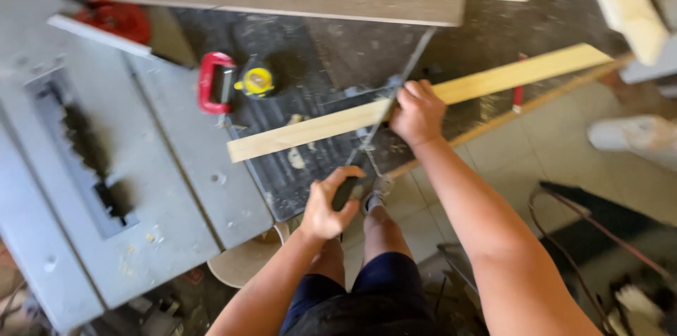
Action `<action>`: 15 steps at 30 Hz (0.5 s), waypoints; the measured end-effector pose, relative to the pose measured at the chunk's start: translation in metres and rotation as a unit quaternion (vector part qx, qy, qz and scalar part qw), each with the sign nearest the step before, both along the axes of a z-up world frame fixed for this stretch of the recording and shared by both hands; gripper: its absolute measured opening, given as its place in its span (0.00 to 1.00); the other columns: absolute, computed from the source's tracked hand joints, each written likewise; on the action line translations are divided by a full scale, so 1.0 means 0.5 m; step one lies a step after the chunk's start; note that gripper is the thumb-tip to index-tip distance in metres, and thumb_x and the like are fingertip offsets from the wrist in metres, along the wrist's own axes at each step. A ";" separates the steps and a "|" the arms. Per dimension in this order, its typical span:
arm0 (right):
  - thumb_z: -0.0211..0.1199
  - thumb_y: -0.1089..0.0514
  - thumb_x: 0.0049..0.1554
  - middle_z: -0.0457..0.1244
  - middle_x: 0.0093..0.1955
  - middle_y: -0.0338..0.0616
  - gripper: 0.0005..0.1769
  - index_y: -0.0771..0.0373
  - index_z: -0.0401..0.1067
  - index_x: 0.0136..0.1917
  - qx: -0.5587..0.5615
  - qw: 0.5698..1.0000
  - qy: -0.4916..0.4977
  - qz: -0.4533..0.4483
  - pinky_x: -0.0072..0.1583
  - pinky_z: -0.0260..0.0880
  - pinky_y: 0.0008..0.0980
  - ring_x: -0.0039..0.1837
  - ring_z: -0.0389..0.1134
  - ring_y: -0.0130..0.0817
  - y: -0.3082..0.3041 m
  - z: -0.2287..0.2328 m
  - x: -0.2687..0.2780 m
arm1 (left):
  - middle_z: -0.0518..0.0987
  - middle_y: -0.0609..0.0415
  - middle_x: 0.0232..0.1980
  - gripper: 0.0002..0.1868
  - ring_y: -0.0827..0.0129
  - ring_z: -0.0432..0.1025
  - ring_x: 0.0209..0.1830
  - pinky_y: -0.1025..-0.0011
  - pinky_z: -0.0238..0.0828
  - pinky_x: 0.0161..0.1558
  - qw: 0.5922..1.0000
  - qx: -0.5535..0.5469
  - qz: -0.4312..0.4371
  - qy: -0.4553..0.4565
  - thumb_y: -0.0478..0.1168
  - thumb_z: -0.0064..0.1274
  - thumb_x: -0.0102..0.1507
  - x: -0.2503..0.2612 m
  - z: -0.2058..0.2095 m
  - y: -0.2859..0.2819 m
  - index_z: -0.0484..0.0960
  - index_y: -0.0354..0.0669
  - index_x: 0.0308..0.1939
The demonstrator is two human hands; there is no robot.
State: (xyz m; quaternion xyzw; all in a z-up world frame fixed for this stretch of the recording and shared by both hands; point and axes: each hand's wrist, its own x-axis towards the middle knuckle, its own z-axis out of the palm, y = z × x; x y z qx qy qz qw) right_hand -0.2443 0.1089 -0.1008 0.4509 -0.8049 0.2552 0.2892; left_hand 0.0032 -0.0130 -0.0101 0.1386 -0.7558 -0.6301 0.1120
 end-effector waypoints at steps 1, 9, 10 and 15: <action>0.61 0.63 0.39 0.56 0.35 0.38 0.09 0.52 0.63 0.30 0.009 1.000 0.004 -0.018 0.43 0.68 0.34 0.42 0.65 0.43 0.000 0.000 -0.003 | 0.85 0.43 0.30 0.26 0.48 0.75 0.17 0.61 0.68 0.21 1.000 0.009 -0.018 0.004 0.34 0.53 0.47 0.002 -0.011 0.004 0.87 0.49 0.50; 0.65 0.61 0.49 0.68 0.50 0.41 0.16 0.57 0.77 0.53 -0.011 0.994 -0.109 -0.017 0.57 0.75 0.35 0.57 0.73 0.43 0.041 -0.026 -0.039 | 0.76 0.46 0.14 0.27 0.66 0.66 0.08 0.72 0.59 0.13 1.000 0.019 0.015 0.003 0.31 0.50 0.47 0.009 -0.030 0.007 0.88 0.44 0.49; 0.65 0.61 0.49 0.68 0.50 0.41 0.16 0.57 0.77 0.53 -0.014 0.994 -0.108 -0.019 0.57 0.75 0.35 0.57 0.73 0.43 0.090 -0.011 -0.061 | 0.76 0.46 0.14 0.27 0.66 0.66 0.08 0.72 0.59 0.13 1.000 0.017 0.012 0.004 0.31 0.50 0.47 0.005 -0.031 0.003 0.88 0.44 0.49; 0.79 0.60 0.48 0.66 0.42 0.52 0.19 0.65 0.75 0.50 0.025 0.948 -0.059 -0.310 0.53 0.74 0.45 0.48 0.71 0.54 0.331 -0.017 -0.157 | 0.78 0.47 0.14 0.27 0.64 0.70 0.08 0.70 0.62 0.12 1.000 0.016 0.006 0.013 0.33 0.52 0.46 0.007 -0.046 0.000 0.89 0.44 0.49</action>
